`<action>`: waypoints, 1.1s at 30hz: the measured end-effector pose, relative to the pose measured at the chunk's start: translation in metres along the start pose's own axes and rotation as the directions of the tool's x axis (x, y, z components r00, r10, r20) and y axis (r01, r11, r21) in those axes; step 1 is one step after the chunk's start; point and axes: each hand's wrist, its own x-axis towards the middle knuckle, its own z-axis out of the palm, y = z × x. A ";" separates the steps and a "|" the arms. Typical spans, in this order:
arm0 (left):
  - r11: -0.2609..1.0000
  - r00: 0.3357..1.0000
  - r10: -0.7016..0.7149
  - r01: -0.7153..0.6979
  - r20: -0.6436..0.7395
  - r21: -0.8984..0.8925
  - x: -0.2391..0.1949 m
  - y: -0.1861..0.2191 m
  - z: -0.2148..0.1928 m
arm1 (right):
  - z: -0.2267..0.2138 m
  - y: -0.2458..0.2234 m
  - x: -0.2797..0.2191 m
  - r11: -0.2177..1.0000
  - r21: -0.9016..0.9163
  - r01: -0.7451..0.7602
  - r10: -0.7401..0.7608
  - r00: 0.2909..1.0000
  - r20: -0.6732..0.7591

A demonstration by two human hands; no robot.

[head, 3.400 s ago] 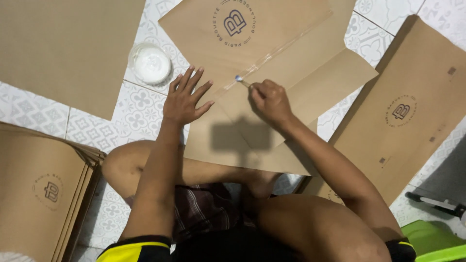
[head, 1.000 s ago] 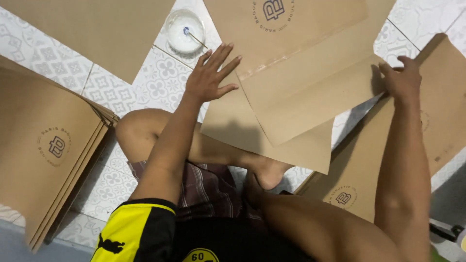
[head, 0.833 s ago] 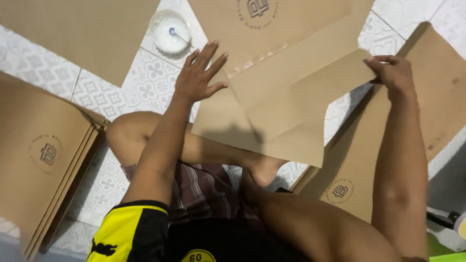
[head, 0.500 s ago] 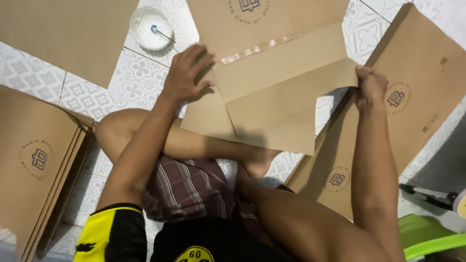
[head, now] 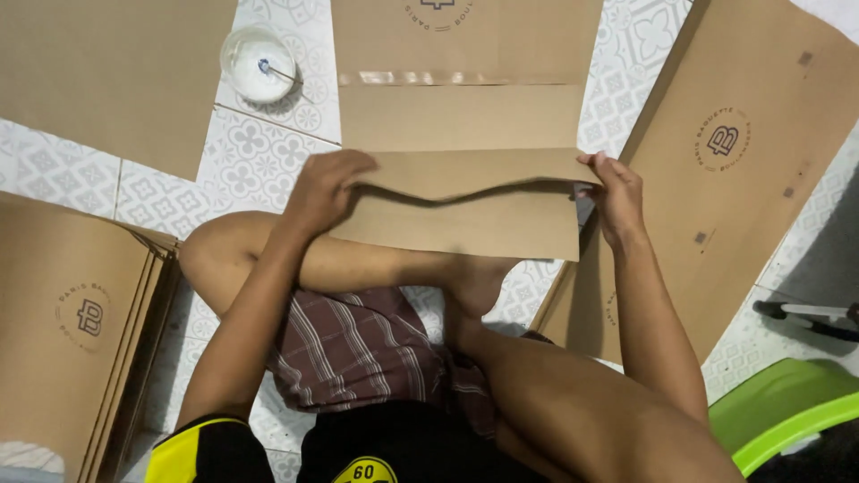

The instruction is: The person sits on the floor and folds a flat brown paper sheet into a box shape. They use a small stick to apply glue from a container to the edges of the paper and press the flaps together to secure the box structure.

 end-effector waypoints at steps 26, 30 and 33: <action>0.737 0.700 -0.607 0.673 -0.376 0.065 0.077 -0.040 0.048 | 0.054 0.029 0.155 0.774 -0.552 0.310 -0.473 0.863 -0.179; 0.703 0.674 -0.646 0.708 -0.359 0.062 0.082 -0.039 0.051 | 0.063 0.030 0.151 0.841 -0.433 0.325 -0.458 0.854 -0.246; 0.722 0.671 -0.638 0.692 -0.378 0.010 0.084 -0.042 0.053 | 0.065 0.026 0.150 0.887 -0.367 0.281 -0.392 0.877 -0.276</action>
